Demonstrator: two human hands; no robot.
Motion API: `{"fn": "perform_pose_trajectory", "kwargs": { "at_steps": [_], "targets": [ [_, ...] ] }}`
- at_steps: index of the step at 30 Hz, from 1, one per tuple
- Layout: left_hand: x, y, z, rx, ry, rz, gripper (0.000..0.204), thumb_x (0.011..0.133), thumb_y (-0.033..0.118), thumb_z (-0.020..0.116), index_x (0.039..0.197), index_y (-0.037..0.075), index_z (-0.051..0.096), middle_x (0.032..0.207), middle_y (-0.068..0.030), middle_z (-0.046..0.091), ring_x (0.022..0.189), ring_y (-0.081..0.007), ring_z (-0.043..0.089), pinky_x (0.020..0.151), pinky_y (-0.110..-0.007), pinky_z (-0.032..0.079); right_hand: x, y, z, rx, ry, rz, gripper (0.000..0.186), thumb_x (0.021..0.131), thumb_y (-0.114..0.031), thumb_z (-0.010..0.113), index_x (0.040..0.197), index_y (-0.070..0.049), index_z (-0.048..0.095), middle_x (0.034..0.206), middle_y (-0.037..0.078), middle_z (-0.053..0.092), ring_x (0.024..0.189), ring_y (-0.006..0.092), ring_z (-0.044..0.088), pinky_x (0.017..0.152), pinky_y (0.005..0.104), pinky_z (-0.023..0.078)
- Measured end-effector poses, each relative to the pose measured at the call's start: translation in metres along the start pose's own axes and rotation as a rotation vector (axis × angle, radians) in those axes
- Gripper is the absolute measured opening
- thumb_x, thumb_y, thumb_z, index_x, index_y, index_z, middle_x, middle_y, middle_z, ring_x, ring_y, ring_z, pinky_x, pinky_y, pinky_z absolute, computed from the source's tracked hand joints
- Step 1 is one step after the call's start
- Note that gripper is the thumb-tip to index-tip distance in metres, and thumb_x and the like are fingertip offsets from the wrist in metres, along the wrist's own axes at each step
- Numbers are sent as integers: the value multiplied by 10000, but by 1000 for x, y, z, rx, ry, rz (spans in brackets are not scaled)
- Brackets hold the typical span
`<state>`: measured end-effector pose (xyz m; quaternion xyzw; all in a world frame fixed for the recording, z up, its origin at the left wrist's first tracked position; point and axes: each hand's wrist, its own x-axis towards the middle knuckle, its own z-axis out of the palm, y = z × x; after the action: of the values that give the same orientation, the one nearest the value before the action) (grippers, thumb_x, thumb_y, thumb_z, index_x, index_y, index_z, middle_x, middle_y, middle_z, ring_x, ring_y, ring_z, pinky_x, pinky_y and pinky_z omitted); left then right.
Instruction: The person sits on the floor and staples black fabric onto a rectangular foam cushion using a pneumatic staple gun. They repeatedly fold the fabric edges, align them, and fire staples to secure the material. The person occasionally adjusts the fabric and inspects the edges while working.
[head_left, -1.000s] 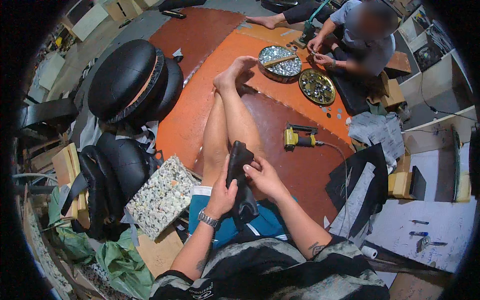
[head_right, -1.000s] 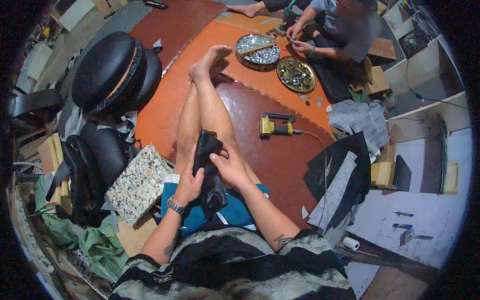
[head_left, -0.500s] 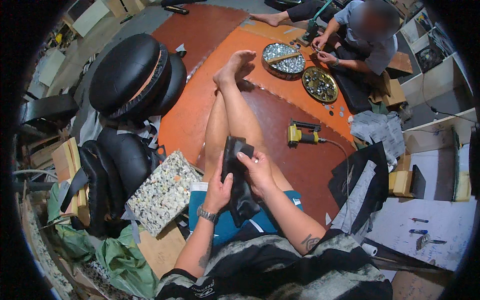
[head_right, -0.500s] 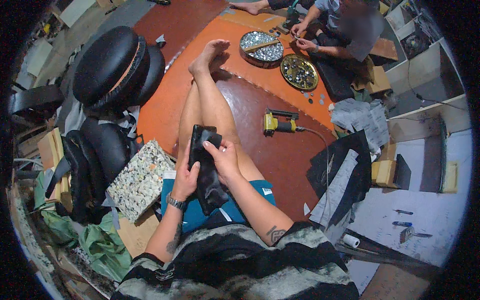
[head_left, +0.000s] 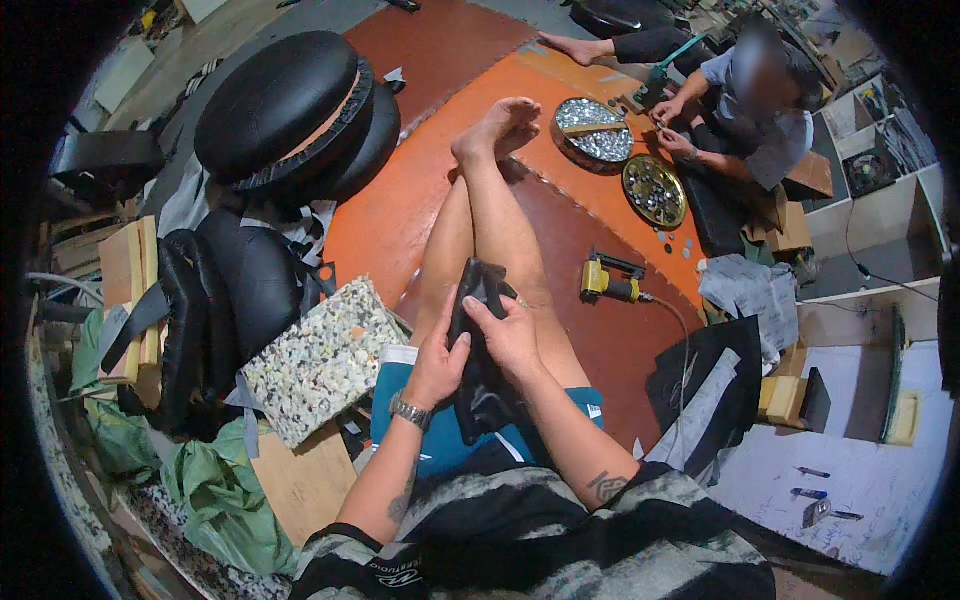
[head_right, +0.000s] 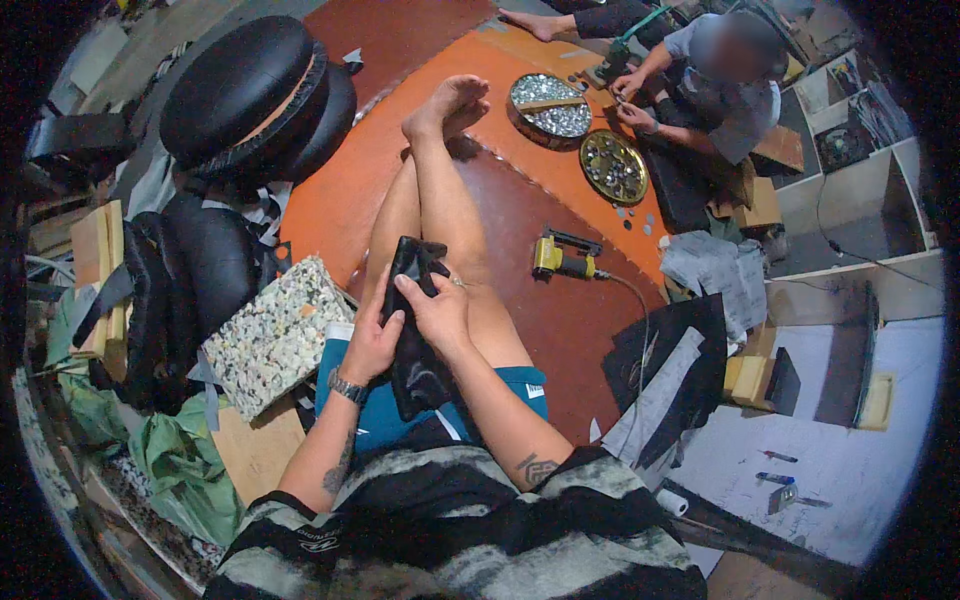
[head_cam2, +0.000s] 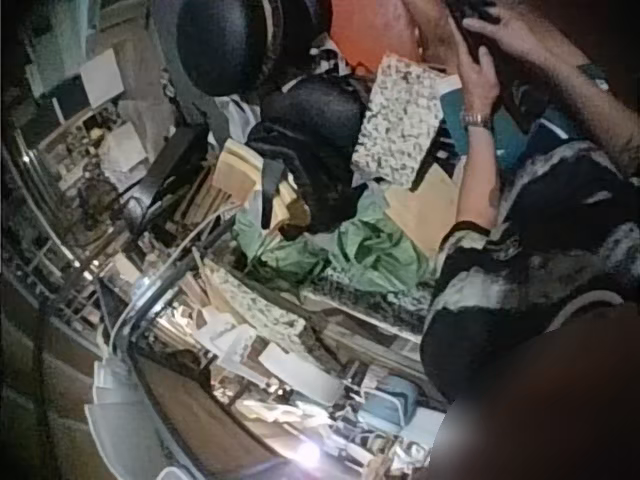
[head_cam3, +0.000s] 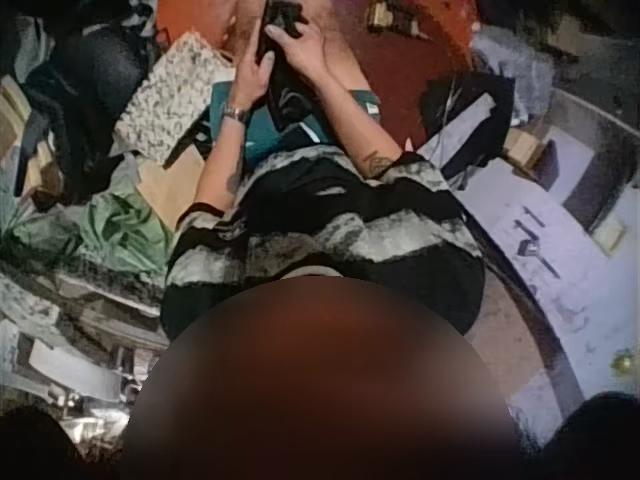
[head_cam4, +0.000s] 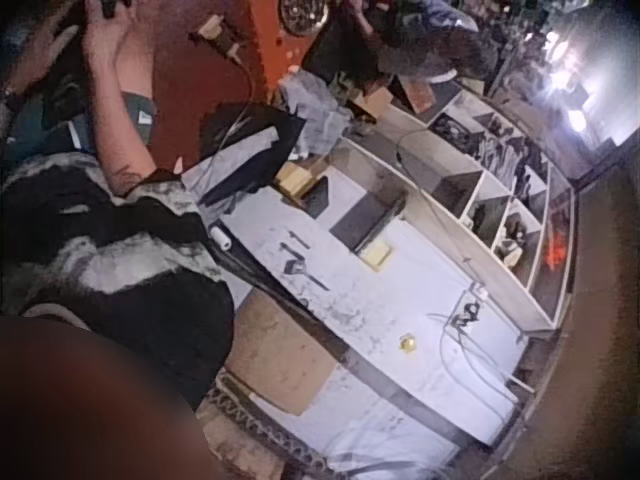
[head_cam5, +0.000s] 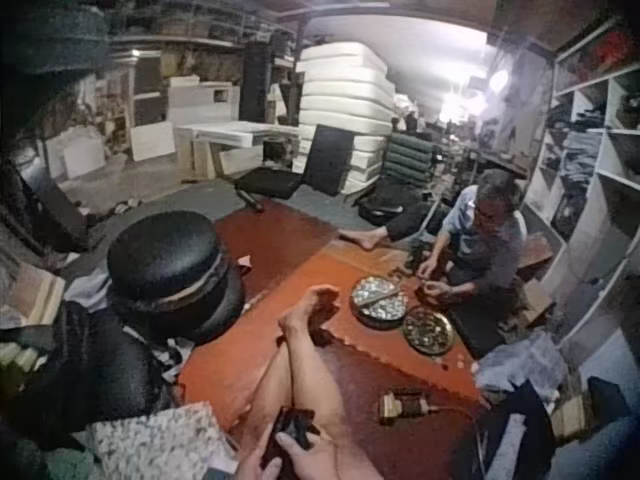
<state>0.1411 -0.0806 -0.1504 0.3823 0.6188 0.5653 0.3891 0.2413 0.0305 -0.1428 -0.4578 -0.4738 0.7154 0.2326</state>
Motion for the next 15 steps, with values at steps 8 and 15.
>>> {"fn": "perform_pose_trajectory", "kwargs": {
  "at_steps": [8, 15],
  "targets": [
    [-1, -6, -7, -16, 0, 52, 768, 1009, -35, 556, 1696, 15, 215, 1692, -182, 365, 1498, -218, 439, 1216, -334, 392, 9, 14, 1, 49, -19, -58, 227, 1036, -208, 733, 1109, 6, 754, 999, 35, 773, 850, 103, 691, 751, 269, 562],
    [9, -24, -7, -181, -11, -45, 785, 1000, -42, 573, 1691, -8, 202, 1684, -177, 374, 1491, -212, 445, 1213, -333, 398, 28, 32, 9, -38, 70, -207, 181, 1041, -168, 711, 1025, 9, 741, 943, 33, 755, 812, 86, 660, 705, 268, 538]
  ]
}}
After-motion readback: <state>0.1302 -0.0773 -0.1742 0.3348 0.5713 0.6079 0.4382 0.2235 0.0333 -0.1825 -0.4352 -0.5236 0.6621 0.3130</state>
